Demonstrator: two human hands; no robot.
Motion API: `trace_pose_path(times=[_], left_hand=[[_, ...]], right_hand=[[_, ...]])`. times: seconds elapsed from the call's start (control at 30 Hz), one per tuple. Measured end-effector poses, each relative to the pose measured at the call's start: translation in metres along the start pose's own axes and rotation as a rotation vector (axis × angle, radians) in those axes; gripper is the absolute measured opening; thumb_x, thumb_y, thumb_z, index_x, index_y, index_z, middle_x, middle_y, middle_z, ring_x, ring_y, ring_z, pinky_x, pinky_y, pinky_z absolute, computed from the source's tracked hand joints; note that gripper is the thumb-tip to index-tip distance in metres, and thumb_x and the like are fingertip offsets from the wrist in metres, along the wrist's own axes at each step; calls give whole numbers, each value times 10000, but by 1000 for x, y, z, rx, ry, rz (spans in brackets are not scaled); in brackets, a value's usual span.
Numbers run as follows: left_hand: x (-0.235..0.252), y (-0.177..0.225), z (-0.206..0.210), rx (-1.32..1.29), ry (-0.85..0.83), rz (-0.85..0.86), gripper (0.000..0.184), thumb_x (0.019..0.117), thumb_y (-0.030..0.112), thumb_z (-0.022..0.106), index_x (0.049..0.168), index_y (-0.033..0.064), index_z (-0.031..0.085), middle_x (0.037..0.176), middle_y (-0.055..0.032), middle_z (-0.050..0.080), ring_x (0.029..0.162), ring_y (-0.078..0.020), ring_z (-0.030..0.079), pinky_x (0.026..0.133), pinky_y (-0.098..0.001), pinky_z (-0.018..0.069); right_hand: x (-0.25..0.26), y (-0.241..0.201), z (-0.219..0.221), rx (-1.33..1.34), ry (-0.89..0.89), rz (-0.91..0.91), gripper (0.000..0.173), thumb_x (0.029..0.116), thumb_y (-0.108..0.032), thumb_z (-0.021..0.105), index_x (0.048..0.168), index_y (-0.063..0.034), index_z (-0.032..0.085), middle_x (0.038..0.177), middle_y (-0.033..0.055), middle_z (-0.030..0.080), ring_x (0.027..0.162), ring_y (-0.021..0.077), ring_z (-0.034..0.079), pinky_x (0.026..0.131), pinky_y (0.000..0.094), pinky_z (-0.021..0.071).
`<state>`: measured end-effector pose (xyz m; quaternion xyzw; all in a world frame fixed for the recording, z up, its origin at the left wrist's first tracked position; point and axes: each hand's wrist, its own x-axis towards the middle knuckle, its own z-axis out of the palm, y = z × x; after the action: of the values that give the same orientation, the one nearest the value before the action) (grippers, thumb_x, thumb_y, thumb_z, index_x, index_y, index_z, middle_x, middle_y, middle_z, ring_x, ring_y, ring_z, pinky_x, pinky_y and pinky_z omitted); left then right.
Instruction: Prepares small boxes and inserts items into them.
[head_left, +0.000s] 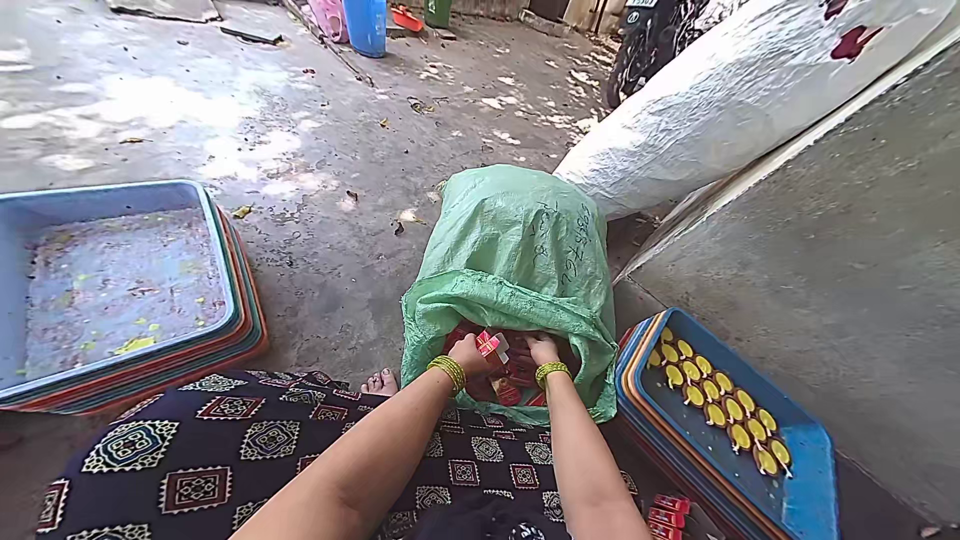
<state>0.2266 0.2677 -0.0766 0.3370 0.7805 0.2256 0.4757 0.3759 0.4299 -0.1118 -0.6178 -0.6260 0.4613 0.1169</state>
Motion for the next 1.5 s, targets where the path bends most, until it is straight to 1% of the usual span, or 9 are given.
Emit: trace_pose_path(times=[0.13,0.33,0.63,0.83,1.0,1.1,1.17,1.3,1.5], left_hand=[[3,-1,-4,-8,56,4,875,711,158,816,1475,35,406,1323,-240,607,1235,-386,607,1009,-596,503],[9,-5,1,-66,65,53,930,693,178,832,1492,21,383,1345,-243,591,1252,-387,593,1031,-594,490],[-11,4,18,-364,-219,254,968,687,120,737,1534,74,270,1360,-213,572,1205,-308,617,976,-521,532],[-7,-3,21,-229,-157,304,1263,499,323,992,1496,20,277,1281,-188,624,1146,-265,660,991,-466,554],[-1,-6,18,-139,-149,179,1108,559,262,954,1455,5,356,1247,-201,642,1126,-303,665,971,-511,552],[-8,-3,12,-7,-243,43,891,649,211,909,1377,-21,452,1151,-205,680,1000,-299,709,876,-496,587],[-12,-6,11,114,-328,12,776,689,211,900,1321,-37,524,1075,-199,702,909,-290,714,805,-474,587],[-10,-7,10,253,-410,60,867,696,196,901,1410,-14,456,1167,-232,664,972,-346,699,804,-522,585],[-8,1,3,29,-326,213,1069,591,145,931,1483,59,348,1263,-206,630,1062,-319,681,874,-519,580]], right_hand=[[-24,-16,-25,-360,-144,-35,341,1004,-320,620,1228,-65,646,919,81,737,755,183,727,714,384,612],[-83,-21,-91,-162,-640,-143,238,1005,-250,681,1127,-51,634,916,54,738,789,145,727,717,319,613],[-111,-16,-37,33,-357,-172,258,1035,-277,635,1038,-20,614,727,49,695,594,133,665,540,276,546],[-108,-6,-21,109,-436,-354,240,1014,-276,646,1027,-37,625,678,-2,595,591,99,573,618,287,519],[-107,-10,-25,220,-558,-191,373,1075,-332,548,1295,-32,528,794,93,676,687,200,685,685,367,605],[-84,-7,-26,-1,-225,-181,420,1069,-416,542,1272,-49,560,797,88,710,670,199,719,646,368,620],[-65,0,-30,-368,73,-205,434,1040,-425,562,1254,-53,625,1002,116,727,887,235,728,819,439,598],[-49,8,-40,-791,212,1,660,903,-257,676,1485,-13,482,1388,211,618,1282,364,608,1043,574,490],[-32,29,-49,-607,168,131,509,918,-289,706,1335,-9,625,1338,207,650,1279,346,610,1067,564,475]])
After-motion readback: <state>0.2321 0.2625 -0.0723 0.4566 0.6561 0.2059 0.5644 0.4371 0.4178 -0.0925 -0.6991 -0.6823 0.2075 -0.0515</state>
